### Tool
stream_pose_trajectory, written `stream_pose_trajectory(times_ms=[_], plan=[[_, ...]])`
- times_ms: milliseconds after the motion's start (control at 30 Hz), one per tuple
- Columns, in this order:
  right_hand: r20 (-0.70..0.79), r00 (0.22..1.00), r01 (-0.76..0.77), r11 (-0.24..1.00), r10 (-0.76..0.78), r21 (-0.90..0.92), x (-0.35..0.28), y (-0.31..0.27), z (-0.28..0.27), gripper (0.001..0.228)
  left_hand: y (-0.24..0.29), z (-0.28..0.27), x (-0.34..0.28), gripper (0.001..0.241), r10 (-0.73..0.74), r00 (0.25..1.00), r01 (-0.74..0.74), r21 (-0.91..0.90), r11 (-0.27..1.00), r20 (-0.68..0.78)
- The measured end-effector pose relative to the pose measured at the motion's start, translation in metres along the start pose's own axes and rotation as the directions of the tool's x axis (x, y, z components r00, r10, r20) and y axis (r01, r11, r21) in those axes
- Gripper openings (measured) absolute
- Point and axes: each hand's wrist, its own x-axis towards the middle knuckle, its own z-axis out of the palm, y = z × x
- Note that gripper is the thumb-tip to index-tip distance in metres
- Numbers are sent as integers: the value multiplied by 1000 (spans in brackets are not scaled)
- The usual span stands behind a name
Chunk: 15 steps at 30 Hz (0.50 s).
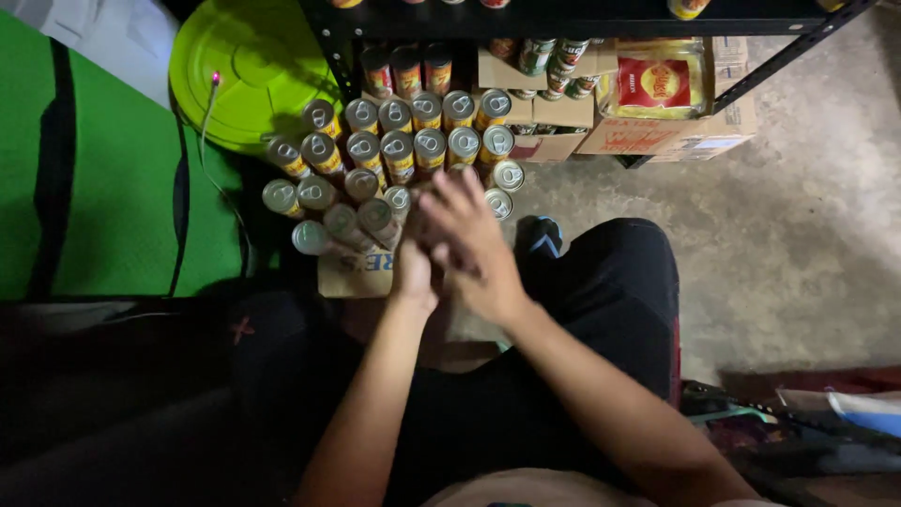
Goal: Wiping canned goods with a cloth and placing them onto grocery store shelves.
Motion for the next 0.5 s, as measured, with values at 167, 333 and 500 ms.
stream_pose_trajectory(times_ms=[167, 333, 500], plan=[[-126, 949, -200, 862, 288, 465, -7, 8, 15, 54, 3, -4, -15, 48, -42, 996, 53, -147, 988, 78], [69, 995, 79, 995, -75, -59, -25, -41, 15, 52, -32, -56, 24, 52, 158, 967, -125, -169, 978, 201], [131, 991, 31, 984, -7, -176, 12, -37, 13, 55, -25, -37, 2, 61, 31, 997, -21, -139, 990, 72]])
